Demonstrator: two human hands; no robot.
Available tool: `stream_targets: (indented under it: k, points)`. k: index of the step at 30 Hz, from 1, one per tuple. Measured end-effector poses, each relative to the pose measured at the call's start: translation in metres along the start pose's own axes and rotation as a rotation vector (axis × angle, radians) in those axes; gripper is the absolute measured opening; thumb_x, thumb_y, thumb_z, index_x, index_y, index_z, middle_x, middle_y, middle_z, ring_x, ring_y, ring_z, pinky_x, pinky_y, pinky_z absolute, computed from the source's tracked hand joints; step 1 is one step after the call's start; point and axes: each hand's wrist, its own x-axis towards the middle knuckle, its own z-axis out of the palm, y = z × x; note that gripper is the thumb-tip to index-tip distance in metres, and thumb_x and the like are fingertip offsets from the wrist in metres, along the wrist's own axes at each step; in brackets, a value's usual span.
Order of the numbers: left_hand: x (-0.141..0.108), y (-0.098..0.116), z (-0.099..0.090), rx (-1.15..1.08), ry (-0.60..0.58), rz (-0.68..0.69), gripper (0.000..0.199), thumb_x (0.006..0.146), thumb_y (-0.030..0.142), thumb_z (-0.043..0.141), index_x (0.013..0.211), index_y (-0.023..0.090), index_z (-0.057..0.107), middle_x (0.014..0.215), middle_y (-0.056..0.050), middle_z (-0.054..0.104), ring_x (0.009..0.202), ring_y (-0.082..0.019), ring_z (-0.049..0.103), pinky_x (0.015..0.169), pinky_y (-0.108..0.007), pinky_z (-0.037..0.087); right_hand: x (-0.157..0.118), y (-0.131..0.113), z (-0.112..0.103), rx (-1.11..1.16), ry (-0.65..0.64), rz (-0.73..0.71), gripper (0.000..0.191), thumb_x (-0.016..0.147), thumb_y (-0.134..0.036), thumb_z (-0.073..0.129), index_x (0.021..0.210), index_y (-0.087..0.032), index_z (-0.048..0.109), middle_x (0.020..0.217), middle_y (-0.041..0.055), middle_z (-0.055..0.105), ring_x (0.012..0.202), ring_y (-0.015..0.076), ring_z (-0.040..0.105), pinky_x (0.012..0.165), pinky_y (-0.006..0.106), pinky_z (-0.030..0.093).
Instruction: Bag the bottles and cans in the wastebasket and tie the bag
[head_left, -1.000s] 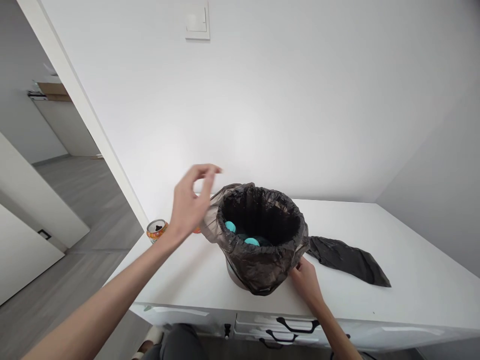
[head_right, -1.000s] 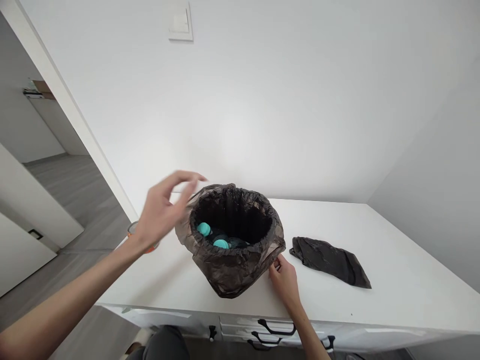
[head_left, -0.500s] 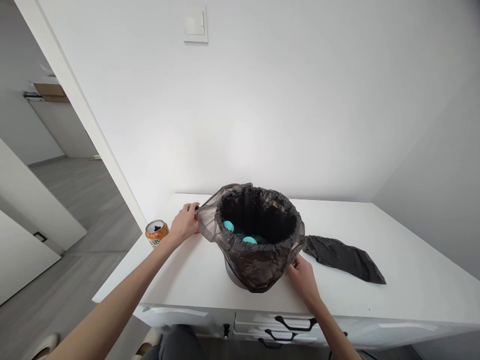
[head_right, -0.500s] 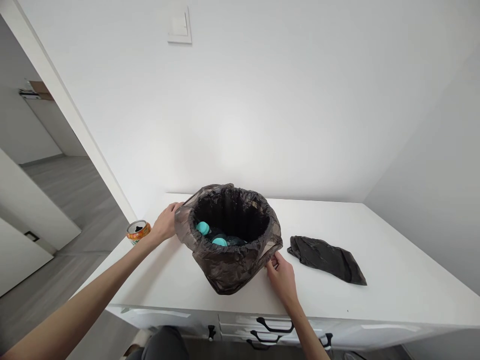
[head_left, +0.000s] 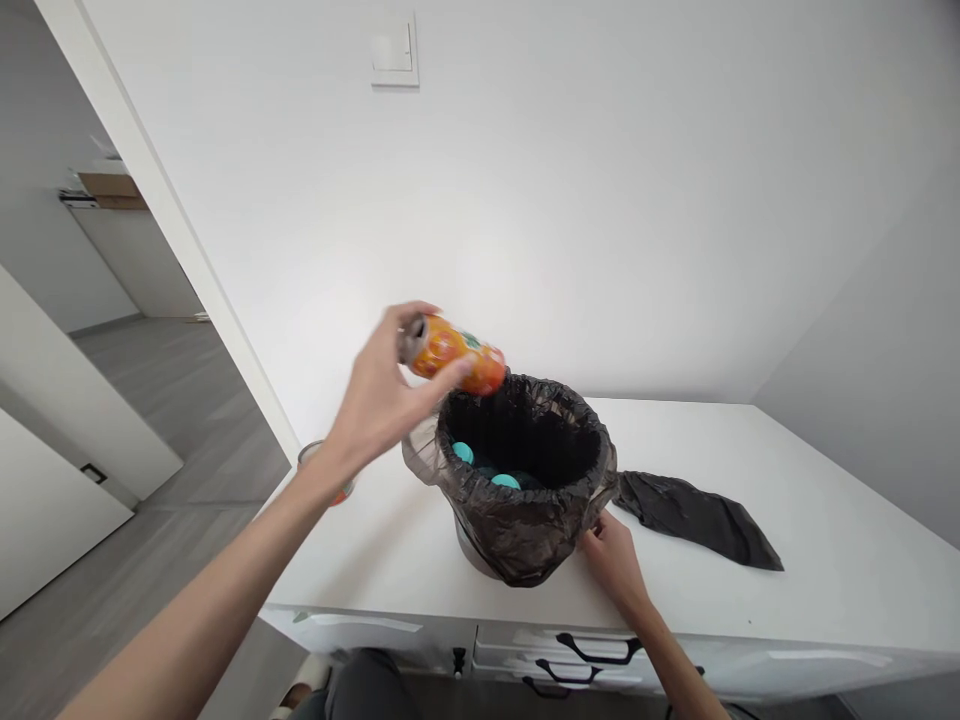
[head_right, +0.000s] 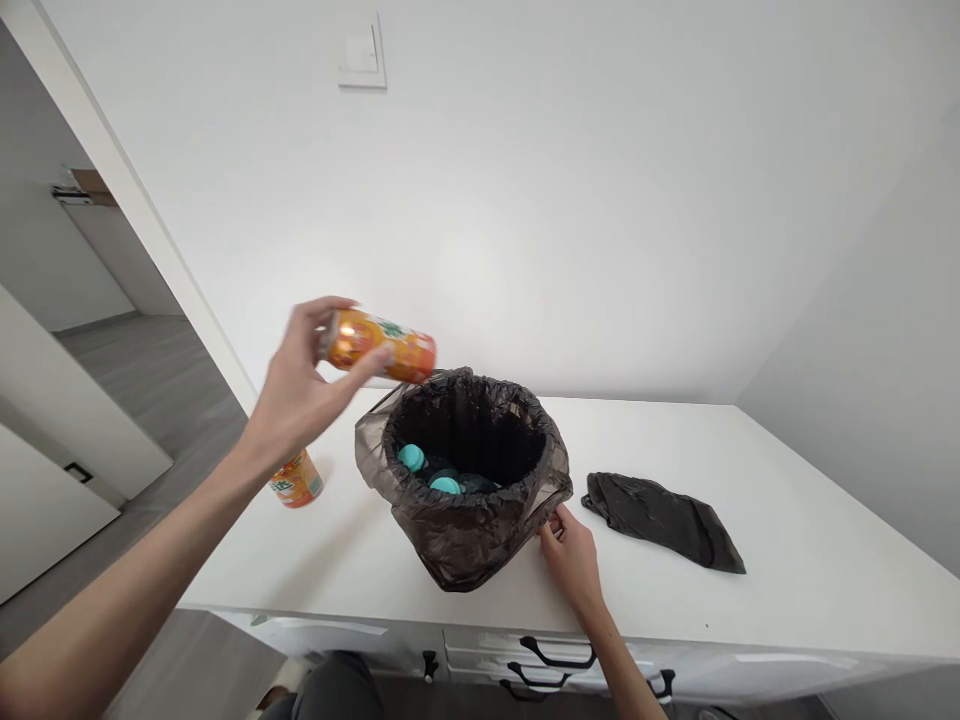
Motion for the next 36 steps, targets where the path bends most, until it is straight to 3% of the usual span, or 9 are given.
stream_targets:
  k: [4, 9, 12, 16, 19, 25, 28, 32, 36]
  points:
    - [-0.007, 0.022, 0.021, -0.059, -0.369, 0.055, 0.046, 0.089, 0.045, 0.075, 0.125, 0.025, 0.057, 0.127, -0.007, 0.069, 0.114, -0.026, 0.068, 0.098, -0.040, 0.056, 0.001, 0.001, 0.000, 0.009, -0.001, -0.008, 0.031, 0.086, -0.053, 0.048, 0.074, -0.024, 0.053, 0.063, 0.0006, 0.059, 0.062, 0.0202, 0.051, 0.060, 0.030, 0.036]
    - [-0.013, 0.002, 0.043, -0.021, -0.617, 0.046, 0.055, 0.083, 0.038, 0.081, 0.131, 0.024, 0.057, 0.135, -0.009, 0.068, 0.124, -0.029, 0.066, 0.107, -0.046, 0.052, 0.001, 0.000, 0.001, 0.008, 0.000, -0.018, 0.032, 0.085, -0.053, 0.048, 0.072, -0.024, 0.053, 0.061, 0.0008, 0.059, 0.061, 0.0201, 0.052, 0.059, 0.030, 0.036]
    - [-0.016, -0.008, 0.039, -0.018, -0.531, 0.074, 0.054, 0.090, 0.044, 0.076, 0.136, 0.026, 0.056, 0.141, -0.009, 0.065, 0.131, -0.028, 0.062, 0.112, -0.045, 0.050, 0.001, 0.001, 0.001, 0.010, 0.010, -0.026, 0.032, 0.086, -0.052, 0.048, 0.072, -0.024, 0.053, 0.061, 0.0007, 0.059, 0.061, 0.0202, 0.052, 0.059, 0.029, 0.036]
    - [-0.026, -0.022, 0.015, 0.088, -0.312, 0.037, 0.042, 0.102, 0.050, 0.058, 0.138, 0.029, 0.058, 0.143, -0.006, 0.064, 0.132, -0.027, 0.060, 0.113, -0.044, 0.048, 0.002, 0.004, 0.001, 0.007, -0.006, -0.026, 0.029, 0.084, -0.050, 0.048, 0.074, -0.023, 0.055, 0.067, 0.0029, 0.064, 0.064, 0.0211, 0.054, 0.061, 0.030, 0.037]
    - [-0.044, -0.054, -0.007, 0.225, -0.202, -0.054, 0.041, 0.104, 0.051, 0.052, 0.137, 0.029, 0.058, 0.141, -0.006, 0.064, 0.133, -0.028, 0.057, 0.115, -0.045, 0.046, 0.002, 0.004, 0.001, 0.003, -0.017, -0.019, 0.029, 0.084, -0.049, 0.047, 0.075, -0.023, 0.056, 0.068, 0.0036, 0.066, 0.065, 0.0212, 0.054, 0.062, 0.030, 0.037]
    - [-0.106, -0.157, -0.045, 0.631, -0.329, -0.298, 0.058, 0.095, 0.060, 0.053, 0.138, 0.023, 0.060, 0.144, -0.017, 0.061, 0.141, -0.041, 0.050, 0.116, -0.058, 0.039, 0.001, 0.001, 0.000, -0.010, 0.000, -0.018, 0.030, 0.083, -0.051, 0.047, 0.072, -0.024, 0.054, 0.067, 0.0044, 0.066, 0.063, 0.0210, 0.053, 0.060, 0.030, 0.037]
    - [-0.133, -0.188, -0.058, 0.691, -0.440, -0.425, 0.064, 0.093, 0.061, 0.048, 0.144, 0.022, 0.055, 0.142, -0.019, 0.063, 0.130, -0.042, 0.060, 0.107, -0.057, 0.047, 0.000, 0.000, 0.000, -0.007, 0.002, -0.018, 0.031, 0.084, -0.051, 0.048, 0.072, -0.024, 0.055, 0.068, 0.0056, 0.067, 0.064, 0.0217, 0.054, 0.061, 0.030, 0.037]
    - [-0.153, -0.188, -0.063, 0.568, -0.472, -0.562, 0.068, 0.095, 0.059, 0.042, 0.154, 0.025, 0.042, 0.140, -0.018, 0.063, 0.112, -0.036, 0.070, 0.084, -0.045, 0.056, 0.000, 0.001, 0.000, -0.011, -0.003, -0.013, 0.032, 0.085, -0.052, 0.047, 0.073, -0.023, 0.055, 0.068, 0.0056, 0.067, 0.064, 0.0222, 0.054, 0.061, 0.031, 0.037]
    - [-0.153, -0.171, -0.058, 0.527, -0.444, -0.608, 0.062, 0.094, 0.063, 0.044, 0.144, 0.026, 0.048, 0.135, -0.017, 0.063, 0.102, -0.035, 0.072, 0.074, -0.043, 0.057, 0.000, 0.003, 0.001, -0.016, -0.004, -0.017, 0.029, 0.086, -0.049, 0.047, 0.073, -0.024, 0.054, 0.068, 0.0046, 0.067, 0.065, 0.0219, 0.054, 0.061, 0.031, 0.037]
